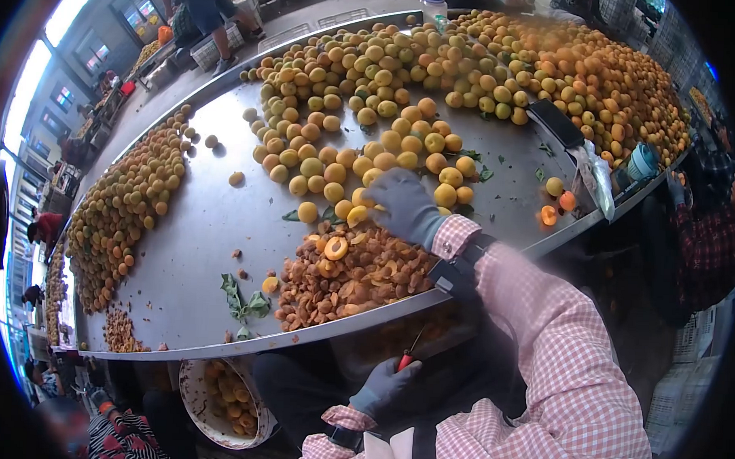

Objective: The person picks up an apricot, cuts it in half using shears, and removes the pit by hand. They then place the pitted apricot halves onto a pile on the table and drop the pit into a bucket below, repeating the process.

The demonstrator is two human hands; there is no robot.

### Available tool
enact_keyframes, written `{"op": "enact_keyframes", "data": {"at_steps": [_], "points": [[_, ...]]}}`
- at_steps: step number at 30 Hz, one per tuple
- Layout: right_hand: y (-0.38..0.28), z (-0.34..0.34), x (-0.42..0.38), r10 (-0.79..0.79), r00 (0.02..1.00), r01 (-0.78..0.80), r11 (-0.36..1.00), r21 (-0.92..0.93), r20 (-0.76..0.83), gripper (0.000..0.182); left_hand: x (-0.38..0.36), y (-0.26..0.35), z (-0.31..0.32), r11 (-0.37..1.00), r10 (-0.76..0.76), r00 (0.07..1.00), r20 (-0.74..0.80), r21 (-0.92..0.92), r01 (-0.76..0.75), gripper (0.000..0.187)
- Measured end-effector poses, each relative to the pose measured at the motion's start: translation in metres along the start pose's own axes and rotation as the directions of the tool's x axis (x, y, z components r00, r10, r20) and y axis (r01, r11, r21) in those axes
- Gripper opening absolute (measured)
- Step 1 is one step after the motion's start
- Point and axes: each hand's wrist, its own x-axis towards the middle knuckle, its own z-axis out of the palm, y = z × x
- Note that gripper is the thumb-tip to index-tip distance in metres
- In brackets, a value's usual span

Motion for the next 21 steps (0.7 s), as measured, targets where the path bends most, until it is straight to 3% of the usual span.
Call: {"op": "enact_keyframes", "data": {"at_steps": [2,3,5,7,10,13,15,17,18,19,21], "points": [[-0.034,0.005,0.007,-0.239,0.947,0.221,0.969,0.107,0.213,0.031,0.004,-0.005,0.000,1.000,-0.001,1.000,0.015,0.005,0.001,0.045],[-0.043,0.014,0.006,-0.241,0.947,0.222,0.969,0.108,0.212,0.031,0.005,-0.007,0.000,1.000,0.001,1.000,0.029,0.010,-0.001,0.045],[-0.057,0.035,0.004,-0.350,0.875,0.368,0.930,0.011,0.334,0.027,0.004,-0.008,0.000,0.999,0.033,0.999,0.016,-0.005,-0.033,0.046],[-0.062,0.042,0.005,-0.328,0.895,0.323,0.944,0.068,0.304,0.020,0.004,-0.011,0.000,0.997,0.068,0.998,0.000,-0.022,-0.068,0.046],[-0.060,0.037,0.009,-0.129,0.980,0.106,0.983,0.150,0.152,0.015,0.008,-0.019,-0.001,0.996,0.087,0.996,0.013,-0.022,-0.086,0.047],[-0.060,0.015,0.009,-0.107,0.984,0.080,0.980,0.181,0.141,0.016,0.008,-0.017,0.002,0.990,0.122,0.992,0.030,-0.071,-0.120,0.047],[-0.058,0.022,0.001,-0.158,0.978,0.129,0.971,0.202,0.138,0.019,0.006,-0.011,0.002,0.992,0.111,0.993,0.040,-0.072,-0.108,0.031],[-0.064,0.027,-0.005,-0.401,0.908,0.376,0.907,0.189,0.119,0.022,0.007,-0.010,0.003,0.992,0.116,0.992,0.046,-0.050,-0.114,0.031],[-0.067,0.032,-0.008,-0.398,0.877,0.384,0.918,0.104,0.269,0.024,0.007,-0.011,0.004,0.993,0.114,0.992,0.050,-0.029,-0.113,0.031],[-0.070,0.034,-0.007,-0.402,0.876,0.388,0.916,0.104,0.266,0.024,0.008,-0.013,0.004,0.993,0.118,0.992,0.046,-0.027,-0.117,0.031],[-0.077,0.038,-0.002,-0.175,0.913,0.188,0.982,0.002,0.368,0.027,0.011,-0.018,0.003,0.983,0.181,0.982,0.046,-0.012,-0.181,0.033]]}}
